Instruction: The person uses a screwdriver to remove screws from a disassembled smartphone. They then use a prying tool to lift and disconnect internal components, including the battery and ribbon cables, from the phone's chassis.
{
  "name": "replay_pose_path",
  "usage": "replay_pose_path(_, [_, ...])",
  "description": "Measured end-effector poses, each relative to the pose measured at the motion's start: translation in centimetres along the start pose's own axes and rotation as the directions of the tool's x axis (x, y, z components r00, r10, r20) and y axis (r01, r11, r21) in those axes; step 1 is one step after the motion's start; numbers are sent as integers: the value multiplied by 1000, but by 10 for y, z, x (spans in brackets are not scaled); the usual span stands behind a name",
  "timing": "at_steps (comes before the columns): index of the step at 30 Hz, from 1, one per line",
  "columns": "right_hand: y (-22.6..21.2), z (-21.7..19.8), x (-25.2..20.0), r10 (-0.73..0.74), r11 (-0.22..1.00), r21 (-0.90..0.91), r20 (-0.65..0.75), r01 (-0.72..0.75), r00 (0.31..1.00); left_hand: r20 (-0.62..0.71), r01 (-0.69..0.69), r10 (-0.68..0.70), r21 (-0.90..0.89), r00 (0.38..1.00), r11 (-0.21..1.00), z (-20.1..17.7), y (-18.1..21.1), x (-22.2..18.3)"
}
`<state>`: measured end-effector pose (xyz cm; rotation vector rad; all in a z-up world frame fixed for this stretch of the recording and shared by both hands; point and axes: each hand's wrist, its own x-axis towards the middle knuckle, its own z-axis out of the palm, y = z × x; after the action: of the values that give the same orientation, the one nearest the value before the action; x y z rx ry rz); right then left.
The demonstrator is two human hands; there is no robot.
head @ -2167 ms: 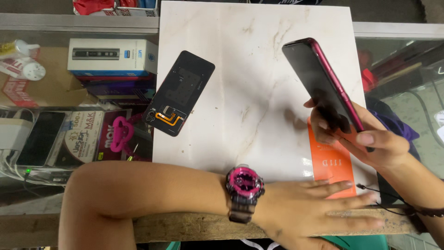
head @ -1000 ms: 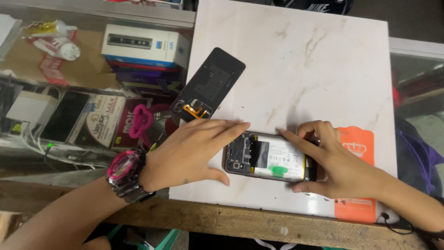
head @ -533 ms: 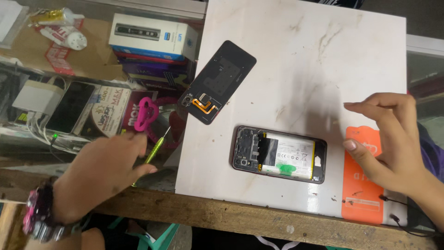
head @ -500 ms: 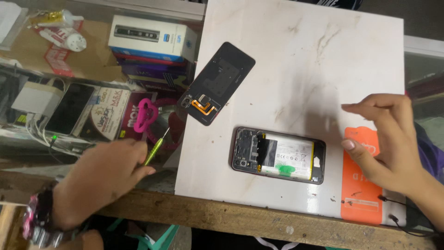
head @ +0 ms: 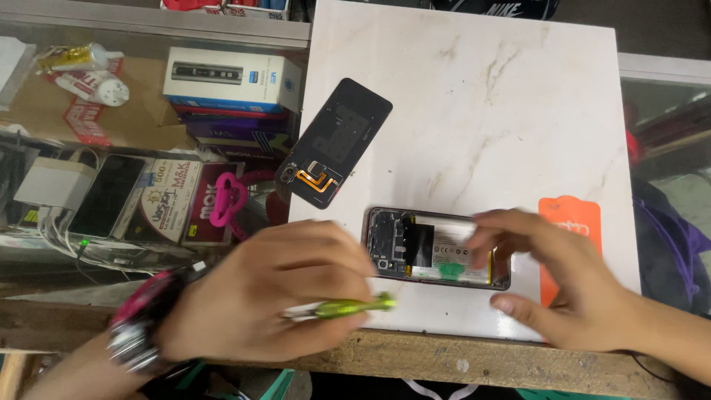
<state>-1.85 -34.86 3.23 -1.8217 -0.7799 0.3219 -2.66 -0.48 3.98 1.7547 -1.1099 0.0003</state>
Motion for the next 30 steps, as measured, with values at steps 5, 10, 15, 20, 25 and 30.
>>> replay_pose_path(5, [-3,16,12,139,882,428,168,-199,976,-41,-142,143,22,989,990,26,-25,37])
replay_pose_path(10, [27,5,6,343,742,634,-76,-220,936,-144,-116,120,42,982,992,32,-42,53])
replay_pose_path(15, [40,-18,7,134,712,689,-322,135,937,-139,8,13,150,990,989,31,-58,43])
replay_pose_path(20, [36,-21,27,-282,924,126,-415,362,865,-21,59,-56,432,998,900,33,-67,22])
replay_pose_path(25, [23,8,40,-514,852,-182,-114,491,850,225,-79,-75,604,971,793,33,-59,10])
replay_pose_path(30, [42,24,41,-390,920,-59,-198,386,899,268,-2,-220,639,938,769,21,-53,10])
